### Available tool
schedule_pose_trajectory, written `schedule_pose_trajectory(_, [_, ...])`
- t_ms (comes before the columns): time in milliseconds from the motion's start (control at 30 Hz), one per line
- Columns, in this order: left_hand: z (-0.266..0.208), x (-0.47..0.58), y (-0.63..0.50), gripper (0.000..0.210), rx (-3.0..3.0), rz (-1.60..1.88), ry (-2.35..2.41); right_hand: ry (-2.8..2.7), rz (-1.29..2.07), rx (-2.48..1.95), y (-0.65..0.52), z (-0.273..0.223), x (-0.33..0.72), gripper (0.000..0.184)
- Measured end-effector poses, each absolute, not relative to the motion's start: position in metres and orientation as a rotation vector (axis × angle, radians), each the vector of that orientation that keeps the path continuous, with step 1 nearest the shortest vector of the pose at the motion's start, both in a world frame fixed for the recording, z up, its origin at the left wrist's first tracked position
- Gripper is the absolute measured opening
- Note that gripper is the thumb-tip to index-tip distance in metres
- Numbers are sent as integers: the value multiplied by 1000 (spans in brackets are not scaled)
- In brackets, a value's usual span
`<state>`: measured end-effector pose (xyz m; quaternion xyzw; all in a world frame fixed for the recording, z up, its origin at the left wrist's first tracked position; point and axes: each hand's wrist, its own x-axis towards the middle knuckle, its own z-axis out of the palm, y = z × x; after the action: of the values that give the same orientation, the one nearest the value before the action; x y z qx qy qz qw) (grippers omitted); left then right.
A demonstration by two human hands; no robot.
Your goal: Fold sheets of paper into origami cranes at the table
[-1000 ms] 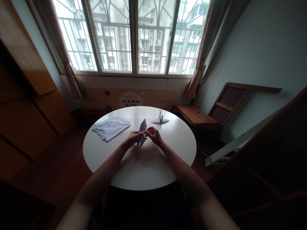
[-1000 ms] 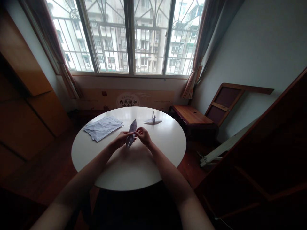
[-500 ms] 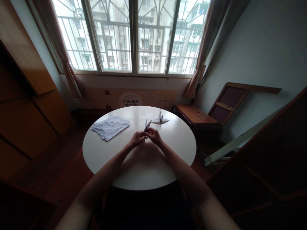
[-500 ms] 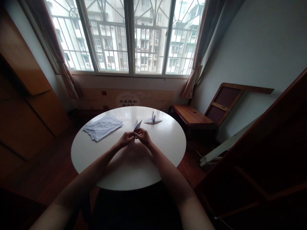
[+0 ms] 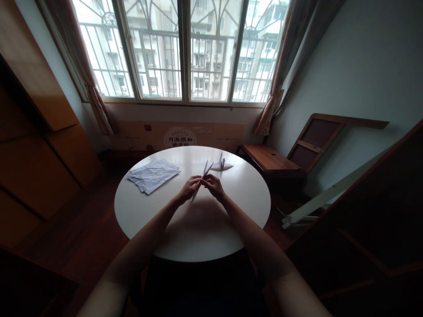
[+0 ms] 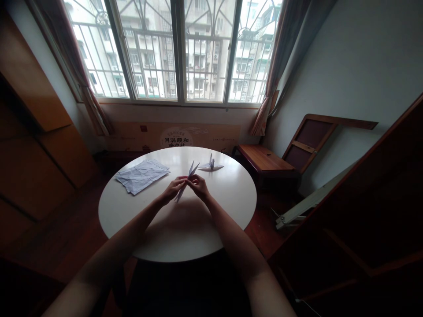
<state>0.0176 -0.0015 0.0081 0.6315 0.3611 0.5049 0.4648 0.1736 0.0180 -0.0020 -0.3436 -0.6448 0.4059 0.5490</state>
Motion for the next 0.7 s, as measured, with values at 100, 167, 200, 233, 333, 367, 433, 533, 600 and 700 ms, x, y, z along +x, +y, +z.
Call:
schedule_pose_trajectory(100, [8, 15, -1, 36, 1489, 1222, 842, -1511, 981, -813, 17, 0, 174, 43])
schedule_pose_trajectory(167, [9, 14, -1, 40, 1436, 1228, 816, -1499, 988, -817, 16, 1, 174, 43])
schedule_pose_trajectory(200, [9, 14, -1, 40, 1412, 1239, 816, -1494, 992, -818, 15, 1, 174, 43])
schedule_pose_trajectory(233, [9, 14, -1, 40, 1394, 1253, 823, -1490, 997, -819, 15, 2, 174, 42])
schedule_pose_trajectory(333, [8, 13, 0, 37, 1366, 1281, 841, -1489, 1010, -820, 15, 2, 175, 40])
schedule_pose_trajectory(367, [8, 12, 0, 36, 1361, 1285, 845, -1492, 1014, -819, 15, 1, 176, 39])
schedule_pose_trajectory(433, [6, 12, 2, 35, 1350, 1299, 858, -1494, 1024, -812, 16, 1, 176, 39])
schedule_pose_trajectory(533, [4, 11, 3, 36, 1344, 1316, 869, -1491, 1044, -803, 16, 0, 177, 38])
schedule_pose_trajectory(600, [5, 11, 3, 37, 1348, 1316, 871, -1487, 1051, -808, 17, -1, 176, 39])
schedule_pose_trajectory(700, [7, 11, 1, 37, 1365, 1317, 897, -1473, 1068, -811, 17, 0, 176, 39])
